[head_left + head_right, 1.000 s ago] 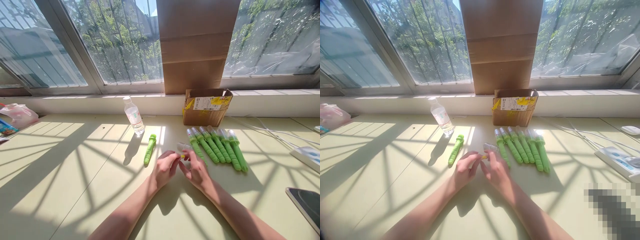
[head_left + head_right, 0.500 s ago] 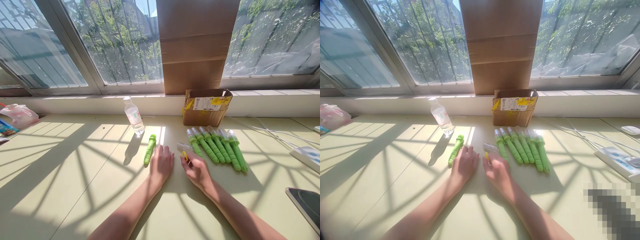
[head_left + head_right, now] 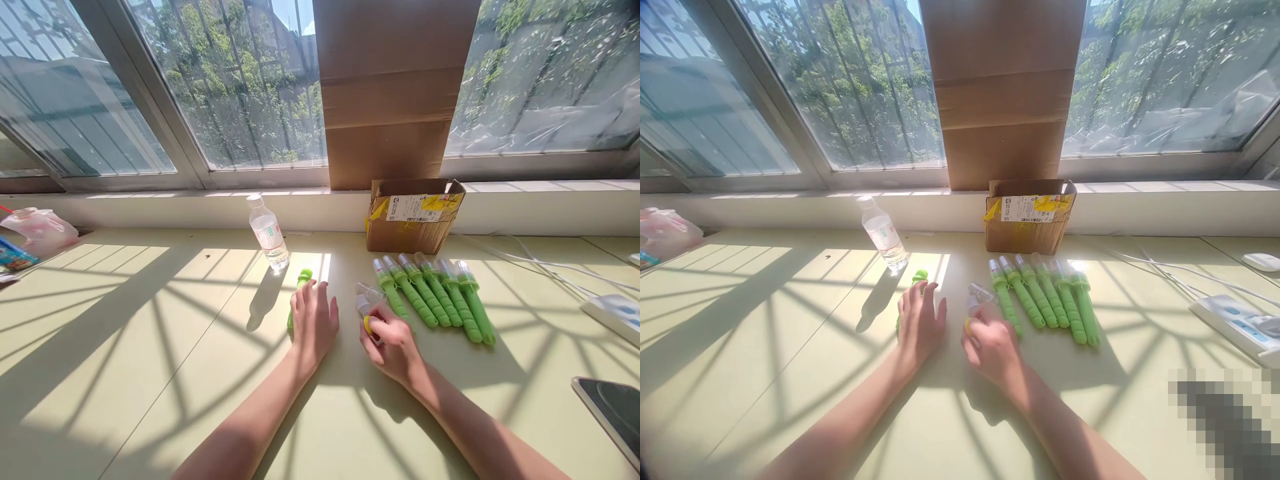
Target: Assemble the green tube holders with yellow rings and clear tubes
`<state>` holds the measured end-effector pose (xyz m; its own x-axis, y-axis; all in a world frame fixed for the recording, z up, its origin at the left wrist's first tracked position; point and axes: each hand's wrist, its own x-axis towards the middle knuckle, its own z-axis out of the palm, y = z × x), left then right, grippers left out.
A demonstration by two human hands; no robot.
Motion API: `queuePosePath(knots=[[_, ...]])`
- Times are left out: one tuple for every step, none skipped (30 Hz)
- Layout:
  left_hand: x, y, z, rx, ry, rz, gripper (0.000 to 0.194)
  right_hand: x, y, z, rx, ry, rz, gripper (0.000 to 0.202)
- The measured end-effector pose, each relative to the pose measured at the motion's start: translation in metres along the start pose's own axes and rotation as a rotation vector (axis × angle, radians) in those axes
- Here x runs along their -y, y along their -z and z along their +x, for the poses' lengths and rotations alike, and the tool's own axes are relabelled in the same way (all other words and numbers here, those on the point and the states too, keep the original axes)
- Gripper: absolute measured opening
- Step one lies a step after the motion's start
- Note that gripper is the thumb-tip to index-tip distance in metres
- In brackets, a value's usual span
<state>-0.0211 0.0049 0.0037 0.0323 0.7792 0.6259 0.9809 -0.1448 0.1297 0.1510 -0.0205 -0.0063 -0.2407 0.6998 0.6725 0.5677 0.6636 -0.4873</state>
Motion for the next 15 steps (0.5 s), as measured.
queuePosePath(knots=[[0.002, -0.0009, 0.0016, 0.037, 0.039, 0.075, 0.033, 0.0005, 0.0003, -0.0001, 0.024, 0.045, 0.001, 0.027], [0.0036, -0.0016, 0.0029, 0.075, 0.073, 0.134, 0.036, 0.0011, 0.0005, -0.0002, 0.045, 0.088, 0.005, 0.026], [0.005, -0.0021, 0.0037, 0.107, 0.097, 0.176, 0.039, 0.0019, 0.0007, -0.0001, 0.065, 0.125, 0.011, 0.025], [0.0059, -0.0023, 0.0043, 0.135, 0.112, 0.203, 0.041, 0.0027, 0.0007, -0.0001, 0.085, 0.148, 0.016, 0.024], [0.0064, -0.0022, 0.0047, 0.159, 0.118, 0.215, 0.041, 0.0034, 0.0007, 0.0, 0.099, 0.158, 0.015, 0.024], [0.0067, -0.0019, 0.0049, 0.18, 0.116, 0.214, 0.039, 0.004, 0.0007, 0.0, 0.106, 0.156, 0.007, 0.023], [0.0067, -0.0015, 0.0051, 0.195, 0.11, 0.203, 0.037, 0.0045, 0.0007, -0.0001, 0.108, 0.146, -0.004, 0.023], [0.0066, -0.001, 0.0052, 0.202, 0.101, 0.186, 0.034, 0.0047, 0.0006, -0.0002, 0.11, 0.129, -0.013, 0.021], [0.0065, -0.0006, 0.0052, 0.202, 0.089, 0.158, 0.032, 0.0049, 0.0007, -0.0002, 0.107, 0.107, -0.022, 0.019], [0.0062, -0.0003, 0.0052, 0.191, 0.073, 0.123, 0.032, 0.0048, 0.0008, -0.0002, 0.1, 0.081, -0.028, 0.016], [0.0059, -0.0002, 0.0051, 0.17, 0.056, 0.083, 0.033, 0.0047, 0.0009, -0.0001, 0.087, 0.051, -0.03, 0.015], [0.0054, -0.0002, 0.0049, 0.144, 0.038, 0.046, 0.035, 0.0044, 0.001, 0.0, 0.071, 0.017, -0.027, 0.014], [0.0048, -0.0004, 0.0045, 0.119, 0.019, 0.013, 0.035, 0.0039, 0.001, 0.0002, 0.053, -0.018, -0.018, 0.013], [0.0041, -0.0007, 0.004, 0.099, -0.003, -0.015, 0.034, 0.0032, 0.001, 0.0003, 0.035, -0.049, -0.01, 0.013], [0.0033, -0.0008, 0.0033, 0.085, -0.024, -0.039, 0.031, 0.0023, 0.0009, 0.0002, 0.02, -0.071, -0.004, 0.013]])
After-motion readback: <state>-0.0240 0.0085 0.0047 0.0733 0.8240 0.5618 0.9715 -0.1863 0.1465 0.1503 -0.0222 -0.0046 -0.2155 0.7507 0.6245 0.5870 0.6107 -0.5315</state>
